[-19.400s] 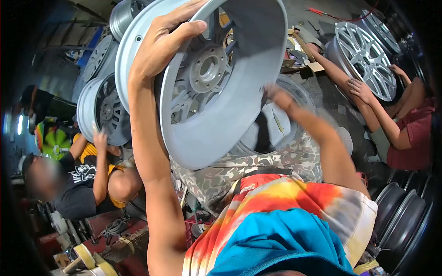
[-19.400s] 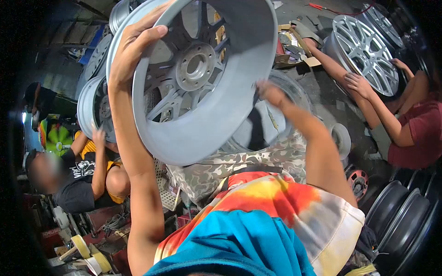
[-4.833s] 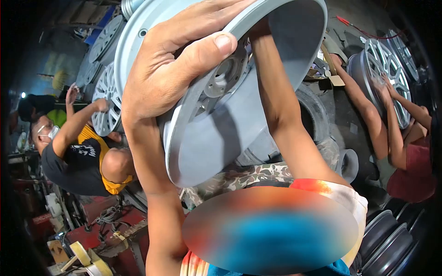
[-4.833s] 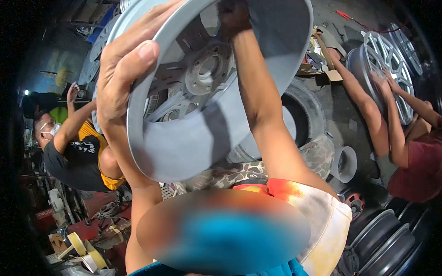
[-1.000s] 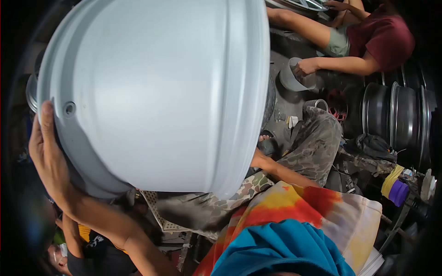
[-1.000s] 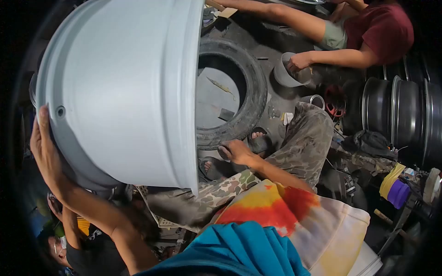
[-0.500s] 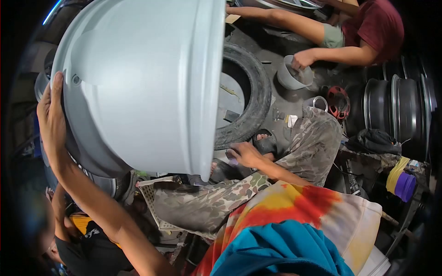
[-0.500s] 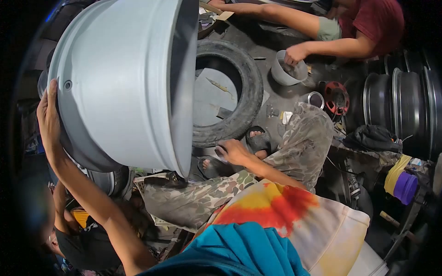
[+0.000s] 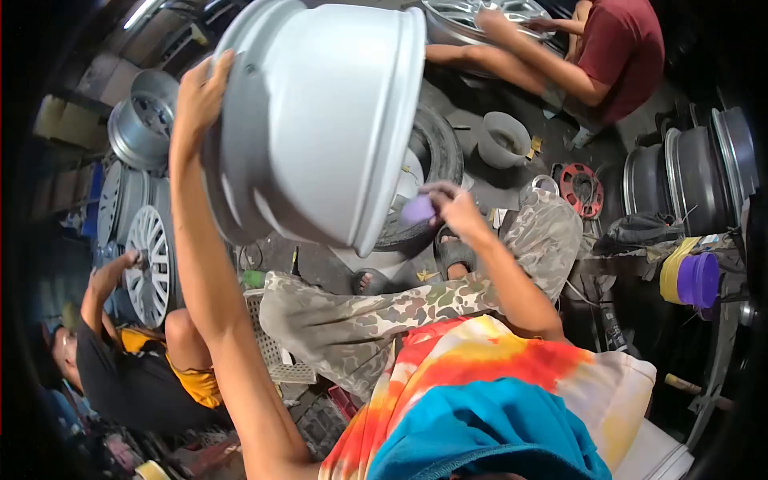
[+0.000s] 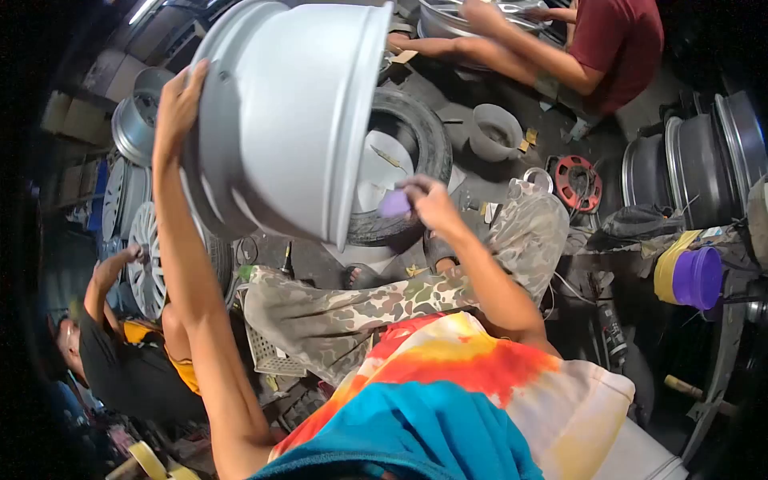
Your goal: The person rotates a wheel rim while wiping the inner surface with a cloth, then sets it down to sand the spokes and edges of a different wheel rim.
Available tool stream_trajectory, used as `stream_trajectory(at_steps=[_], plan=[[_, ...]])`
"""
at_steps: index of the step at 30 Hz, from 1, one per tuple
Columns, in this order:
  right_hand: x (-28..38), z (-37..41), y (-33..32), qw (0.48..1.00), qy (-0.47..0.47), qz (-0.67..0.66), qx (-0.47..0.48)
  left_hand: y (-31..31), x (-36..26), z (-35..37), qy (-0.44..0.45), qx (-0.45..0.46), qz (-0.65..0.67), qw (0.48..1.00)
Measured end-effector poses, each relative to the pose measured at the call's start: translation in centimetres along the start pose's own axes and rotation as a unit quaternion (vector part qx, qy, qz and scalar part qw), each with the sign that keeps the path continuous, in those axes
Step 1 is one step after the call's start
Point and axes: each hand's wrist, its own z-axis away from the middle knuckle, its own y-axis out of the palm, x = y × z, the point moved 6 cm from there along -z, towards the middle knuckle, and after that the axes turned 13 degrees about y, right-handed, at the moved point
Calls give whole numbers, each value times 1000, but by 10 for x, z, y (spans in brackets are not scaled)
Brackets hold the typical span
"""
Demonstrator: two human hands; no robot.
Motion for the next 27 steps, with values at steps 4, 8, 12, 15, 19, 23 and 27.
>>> stream_trajectory(at_steps=[4, 8, 12, 15, 19, 23, 27], plan=[[65, -1, -35, 990, -123, -64, -13, 17, -22, -19, 27, -16, -73, 997], [105, 4, -40, 986, -150, -68, 17, 24, -40, -19, 11, -12, -74, 997], [114, -32, -38, 991, -129, 13, -27, 20, -57, -1, 14, -33, -125, 992], [60, -145, -48, 970, -102, 200, -98, 15, -59, 21, -19, -69, -106, 992], [-24, -226, -12, 894, -20, 435, -105, -4, -9, 40, -15, -94, -83, 992], [-102, -285, 0, 834, -26, 528, -157, -18, 19, 60, -41, -166, -159, 972], [-126, -314, 10, 820, -46, 542, -180, -19, 7, 53, -90, -132, -155, 975]])
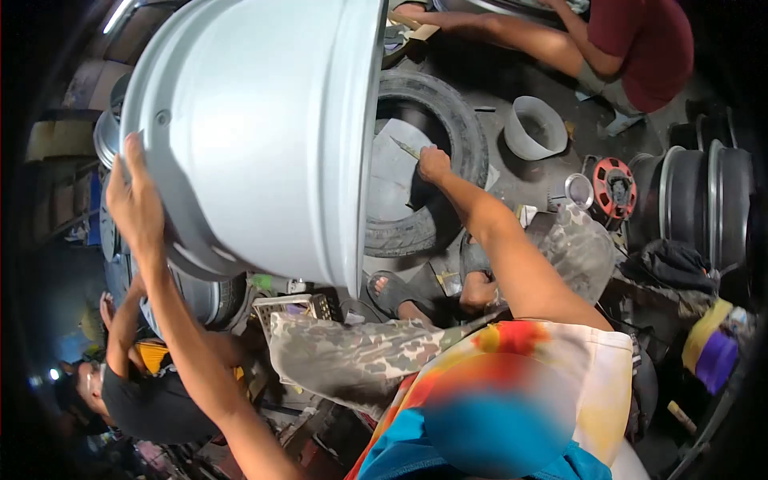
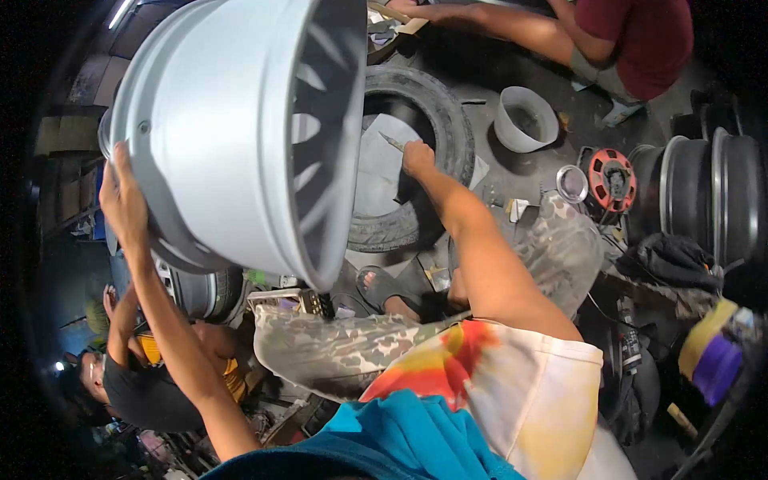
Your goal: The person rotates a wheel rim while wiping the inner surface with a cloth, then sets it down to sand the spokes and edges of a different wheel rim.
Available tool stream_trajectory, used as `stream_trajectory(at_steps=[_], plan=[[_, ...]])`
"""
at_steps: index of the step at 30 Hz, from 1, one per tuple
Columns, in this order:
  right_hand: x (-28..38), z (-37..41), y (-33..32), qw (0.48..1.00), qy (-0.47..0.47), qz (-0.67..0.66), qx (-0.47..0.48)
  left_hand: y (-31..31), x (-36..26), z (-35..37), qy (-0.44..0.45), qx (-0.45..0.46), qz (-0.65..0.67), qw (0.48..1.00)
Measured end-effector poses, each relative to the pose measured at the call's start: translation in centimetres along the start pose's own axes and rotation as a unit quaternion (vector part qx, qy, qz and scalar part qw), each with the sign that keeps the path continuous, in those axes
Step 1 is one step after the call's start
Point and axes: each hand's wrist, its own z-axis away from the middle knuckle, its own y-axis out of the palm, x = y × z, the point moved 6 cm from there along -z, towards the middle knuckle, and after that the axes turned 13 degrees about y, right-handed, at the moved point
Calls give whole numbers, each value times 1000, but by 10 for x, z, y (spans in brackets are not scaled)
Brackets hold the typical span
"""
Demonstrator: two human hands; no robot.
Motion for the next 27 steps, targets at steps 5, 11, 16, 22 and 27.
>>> stream_trajectory(at_steps=[5, 11, 16, 22, 27], plan=[[15, -10, 12, 995, -38, -18, -90, -7, 15, -18, -55, 7, -34, 998], [7, -16, 17, 992, -67, -98, -36, -11, 24, -21, -63, 12, -37, 997], [14, 12, -80, 930, -66, -361, -14, -10, 31, -16, -78, 21, -26, 996], [-52, -10, -164, 861, 81, -483, -136, -7, 23, -19, -38, 17, -32, 999], [-108, -75, -160, 732, 125, -667, -55, -5, 45, -22, -44, 19, -54, 997]])
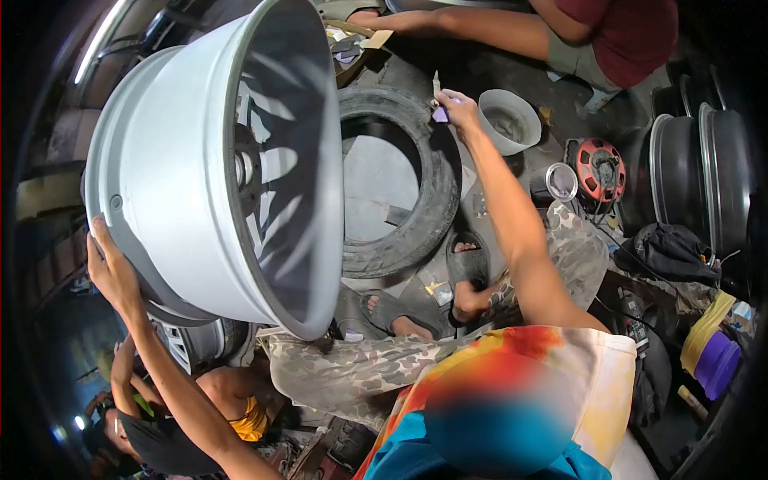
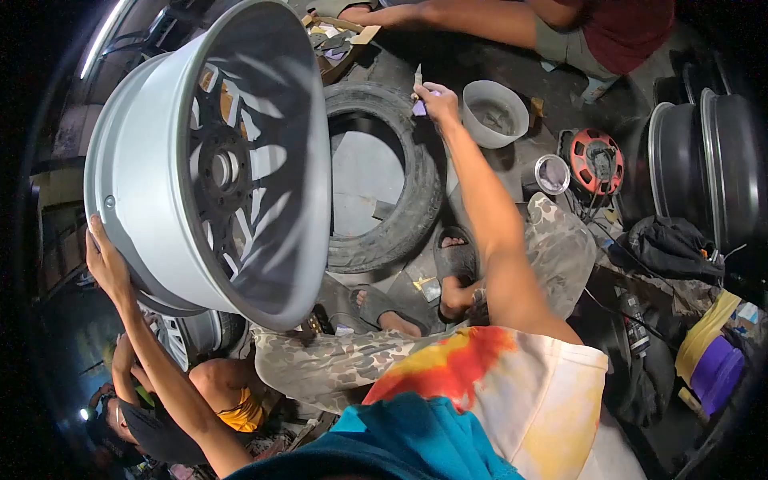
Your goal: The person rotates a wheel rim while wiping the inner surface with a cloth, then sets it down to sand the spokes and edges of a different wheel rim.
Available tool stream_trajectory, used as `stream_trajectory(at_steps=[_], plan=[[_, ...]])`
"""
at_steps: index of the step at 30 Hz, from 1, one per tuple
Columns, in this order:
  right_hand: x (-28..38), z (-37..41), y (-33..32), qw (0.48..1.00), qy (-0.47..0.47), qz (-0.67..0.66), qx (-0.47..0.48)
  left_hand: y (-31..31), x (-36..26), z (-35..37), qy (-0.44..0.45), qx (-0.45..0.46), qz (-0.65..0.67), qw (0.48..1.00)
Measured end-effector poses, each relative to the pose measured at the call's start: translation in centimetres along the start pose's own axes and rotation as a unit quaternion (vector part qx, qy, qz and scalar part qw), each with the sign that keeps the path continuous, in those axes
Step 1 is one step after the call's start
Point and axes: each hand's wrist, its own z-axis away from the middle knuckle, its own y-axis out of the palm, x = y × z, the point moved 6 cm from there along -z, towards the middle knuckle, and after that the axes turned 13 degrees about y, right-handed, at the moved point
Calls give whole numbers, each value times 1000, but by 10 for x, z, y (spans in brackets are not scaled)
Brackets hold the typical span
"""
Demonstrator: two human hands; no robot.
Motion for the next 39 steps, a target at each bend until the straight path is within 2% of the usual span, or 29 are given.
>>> stream_trajectory(at_steps=[1, 2, 4, 7, 9, 11, 13, 14, 15, 17, 18, 22, 24, 25, 26, 28, 29, 31, 33, 34, 35, 36, 37, 38, 39], plan=[[13, 8, 3, 996, 55, -44, 48, 2, 1, 0, 0, 0, 2, 1000], [13, 0, 0, 996, 52, -44, 48, 2, 1, -1, 4, 4, 6, 1000], [-5, -26, 5, 981, 173, -4, 91, -2, 0, -1, 8, 3, 3, 1000], [-2, -59, 5, 982, 174, 46, 55, -1, -14, 2, 10, 7, 15, 1000], [10, -75, 0, 984, 159, 81, 15, -3, -20, 3, 17, 2, 10, 1000], [16, -116, -15, 982, 155, 54, -91, -4, -15, 4, 17, -4, 8, 1000], [47, -74, -26, 931, 240, 124, -245, -3, -15, 2, 20, -5, 12, 1000], [-5, -165, -34, 952, 130, 168, -219, -4, -16, 0, 4, 6, 19, 1000], [45, -78, -14, 938, 171, 248, -171, -3, -14, 1, -13, 15, 26, 999], [2, -121, -4, 942, 50, 309, -123, -3, -12, 2, -8, 11, 19, 1000], [-1, -102, 4, 950, 30, 276, -144, -4, -12, 1, 1, 11, 12, 1000], [-7, -48, 31, 963, -48, 246, -97, -3, -20, 2, 30, -12, 10, 999], [11, -11, 53, 988, 21, 151, 36, -2, -20, 2, 21, -13, 19, 1000], [28, -5, 58, 987, 18, 155, 42, -2, -21, 3, 14, -9, 28, 999], [51, 4, 67, 986, -35, 149, 72, -2, -20, 4, -15, 7, 23, 1000], [114, 40, 87, 974, -145, 144, 97, 0, -8, 1, 17, -5, 22, 1000], [156, 69, 98, 964, -203, 143, 91, 2, -2, -2, 38, -13, 6, 999], [224, 118, 121, 890, -420, 146, 99, 3, 5, -11, 14, -9, -25, 1000], [280, 184, 136, 842, -498, 204, 31, 7, 13, -21, 18, -44, -65, 997], [303, 218, 150, 854, -468, 166, 151, 9, 14, -28, 21, -42, -84, 995], [316, 224, 164, 853, -470, 166, 153, 10, 15, -35, 24, -40, -102, 994], [330, 237, 177, 799, -562, 154, 149, 10, 15, -45, 23, -42, -103, 994], [337, 249, 188, 737, -646, 139, 142, 15, 15, -56, 27, -4, -84, 996], [340, 248, 201, 755, -621, 133, 163, 21, 14, -65, 33, 33, -66, 997], [340, 245, 211, 755, -621, 131, 162, 27, 19, -76, 34, 32, -67, 997]])
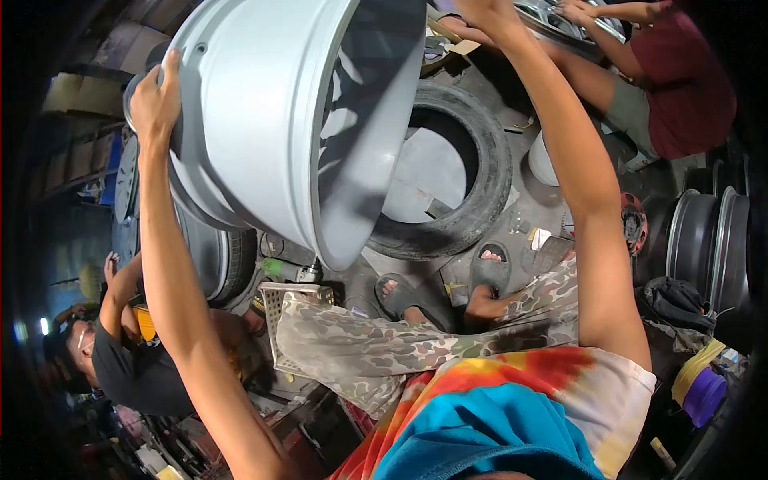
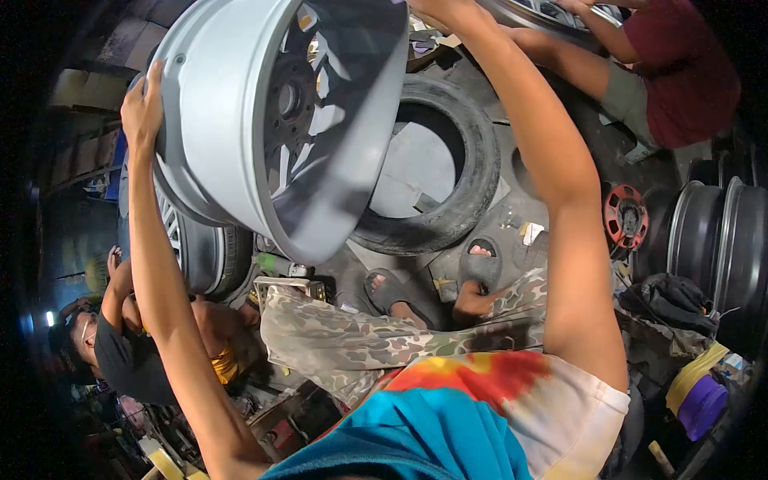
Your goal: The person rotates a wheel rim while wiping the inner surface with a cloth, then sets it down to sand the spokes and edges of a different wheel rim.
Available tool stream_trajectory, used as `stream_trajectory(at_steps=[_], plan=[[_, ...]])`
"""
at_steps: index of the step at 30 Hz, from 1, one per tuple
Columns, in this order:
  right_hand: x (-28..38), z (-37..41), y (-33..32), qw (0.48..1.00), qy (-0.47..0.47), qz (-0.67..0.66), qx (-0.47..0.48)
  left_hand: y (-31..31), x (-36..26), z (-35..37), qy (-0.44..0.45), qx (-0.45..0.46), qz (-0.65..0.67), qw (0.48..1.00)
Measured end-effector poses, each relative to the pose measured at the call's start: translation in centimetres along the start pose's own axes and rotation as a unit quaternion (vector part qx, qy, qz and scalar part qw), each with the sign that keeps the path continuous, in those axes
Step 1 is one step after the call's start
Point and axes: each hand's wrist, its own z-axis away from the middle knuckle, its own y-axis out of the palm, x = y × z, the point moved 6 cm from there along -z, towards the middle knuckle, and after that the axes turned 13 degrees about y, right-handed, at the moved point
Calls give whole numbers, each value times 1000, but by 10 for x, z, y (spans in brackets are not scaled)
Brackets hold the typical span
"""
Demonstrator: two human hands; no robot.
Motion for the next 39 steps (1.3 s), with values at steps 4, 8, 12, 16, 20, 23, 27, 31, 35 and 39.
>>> stream_trajectory(at_steps=[4, 8, 12, 16, 20, 23, 27, 31, 35, 39], plan=[[-34, -21, 25, 996, 67, -13, 50, 6, -5, -31, 35, 24, -21, 999], [-51, -25, 36, 992, 123, 27, 22, 14, -5, -49, 92, -44, -36, 994], [-65, 2, 27, 989, -68, 97, -84, 19, -35, -40, 129, -46, 18, 990], [-24, 56, -18, 995, 82, 4, -54, 6, -75, -16, -4, 85, 168, 982], [-19, 97, -74, 985, 147, 61, -66, 7, -135, -15, 248, -57, 90, 963], [-19, 135, -110, 981, 145, 75, -102, -11, -189, 8, 255, -21, 89, 963], [-11, 168, -130, 971, 202, 36, -121, -22, -216, 30, 271, -33, 86, 958], [8, 192, -141, 969, 206, 36, -129, -39, -228, 59, 288, -50, 105, 951], [-7, 216, -167, 962, 229, 66, -135, -52, -263, 82, 313, -79, 111, 940], [4, 237, -190, 923, 313, 69, -212, -61, -284, 100, 305, -73, 105, 944]])
